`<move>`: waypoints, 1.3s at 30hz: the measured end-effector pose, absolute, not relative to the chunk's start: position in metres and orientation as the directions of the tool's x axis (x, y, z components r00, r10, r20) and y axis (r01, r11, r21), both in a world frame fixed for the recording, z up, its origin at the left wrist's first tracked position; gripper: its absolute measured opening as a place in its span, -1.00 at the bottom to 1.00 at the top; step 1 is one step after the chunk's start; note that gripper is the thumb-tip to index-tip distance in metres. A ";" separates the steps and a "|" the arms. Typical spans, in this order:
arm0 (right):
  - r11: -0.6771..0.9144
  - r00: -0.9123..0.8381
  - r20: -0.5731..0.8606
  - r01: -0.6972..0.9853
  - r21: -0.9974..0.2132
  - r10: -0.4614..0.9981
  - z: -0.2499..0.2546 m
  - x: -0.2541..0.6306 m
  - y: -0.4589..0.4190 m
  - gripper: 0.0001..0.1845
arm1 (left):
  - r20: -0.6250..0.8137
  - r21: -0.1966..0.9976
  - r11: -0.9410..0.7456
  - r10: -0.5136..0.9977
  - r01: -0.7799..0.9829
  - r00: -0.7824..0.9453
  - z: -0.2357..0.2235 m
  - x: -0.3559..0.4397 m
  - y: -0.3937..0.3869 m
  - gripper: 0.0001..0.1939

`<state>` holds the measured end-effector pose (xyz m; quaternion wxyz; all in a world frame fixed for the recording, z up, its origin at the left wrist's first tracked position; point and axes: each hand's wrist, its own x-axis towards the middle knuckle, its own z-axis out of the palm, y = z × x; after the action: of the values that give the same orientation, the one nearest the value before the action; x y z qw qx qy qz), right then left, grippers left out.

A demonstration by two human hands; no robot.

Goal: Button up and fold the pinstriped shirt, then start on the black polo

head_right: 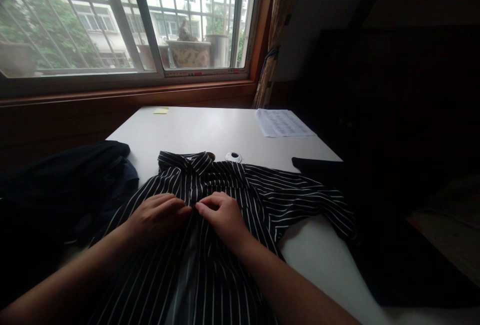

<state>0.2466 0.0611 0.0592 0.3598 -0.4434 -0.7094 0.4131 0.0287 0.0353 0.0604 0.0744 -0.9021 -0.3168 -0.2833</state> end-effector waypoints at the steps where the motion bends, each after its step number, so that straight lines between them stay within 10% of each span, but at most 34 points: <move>1: 0.260 -0.353 0.140 0.323 -0.910 0.925 0.059 0.247 0.061 -0.88 | 0.560 0.042 -0.793 0.523 0.608 0.643 0.061 0.029 0.036 -0.85; 39: 0.285 -0.439 0.150 0.261 -0.922 0.886 0.056 0.250 0.060 -0.79 | 0.641 0.059 -0.804 0.484 0.591 0.595 0.055 0.026 0.042 -0.83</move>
<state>0.2501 0.0605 0.0563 0.3502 -0.3975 -0.7211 0.4465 0.0258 0.0421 0.0554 0.0800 -0.8895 -0.3023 -0.3331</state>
